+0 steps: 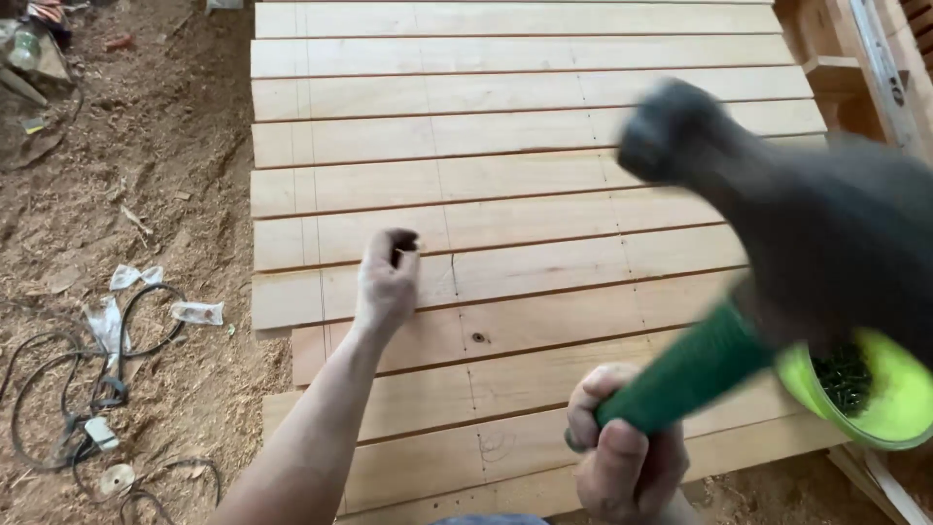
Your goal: The person takes nails from a container by hand and hammers them into wooden planks using a hammer.
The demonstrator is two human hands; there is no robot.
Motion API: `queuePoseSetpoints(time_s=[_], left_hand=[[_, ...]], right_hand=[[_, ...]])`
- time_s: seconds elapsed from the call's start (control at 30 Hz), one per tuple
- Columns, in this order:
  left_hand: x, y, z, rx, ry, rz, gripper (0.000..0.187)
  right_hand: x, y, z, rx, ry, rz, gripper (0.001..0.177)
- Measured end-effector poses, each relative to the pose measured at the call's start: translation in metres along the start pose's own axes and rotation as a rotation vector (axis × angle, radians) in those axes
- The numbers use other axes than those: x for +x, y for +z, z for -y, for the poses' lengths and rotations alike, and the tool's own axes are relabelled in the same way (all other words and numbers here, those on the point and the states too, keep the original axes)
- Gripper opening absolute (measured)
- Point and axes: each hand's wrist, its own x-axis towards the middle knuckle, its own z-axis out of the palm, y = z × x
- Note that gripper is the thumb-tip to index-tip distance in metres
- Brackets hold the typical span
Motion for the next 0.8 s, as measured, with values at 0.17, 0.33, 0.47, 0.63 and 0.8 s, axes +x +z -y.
queuePoseSetpoints(time_s=[0.17, 0.33, 0.47, 0.63, 0.8], left_hand=[[0.012, -0.029, 0.004, -0.595, -0.499, -0.031, 0.042], [0.001, -0.042, -0.006, -0.684, -0.564, -0.045, 0.039], [0.003, -0.038, -0.006, -0.674, -0.527, -0.122, 0.027], [0.002, -0.037, 0.012, -0.690, -0.548, -0.111, 0.033], [0.003, -0.032, 0.043, -0.710, -0.486, -0.104, 0.028]], right_hand=[[-0.005, -0.001, -0.066, -0.691, 0.458, 0.390, 0.046], [0.015, 0.010, -0.023, -0.661, 0.703, 0.383, 0.040], [0.001, 0.000, -0.022, -0.275, 0.293, 0.131, 0.037], [-0.011, -0.015, -0.075, 0.259, -0.035, -0.014, 0.031], [0.031, -0.006, -0.050, -0.905, 0.574, 0.514, 0.034]])
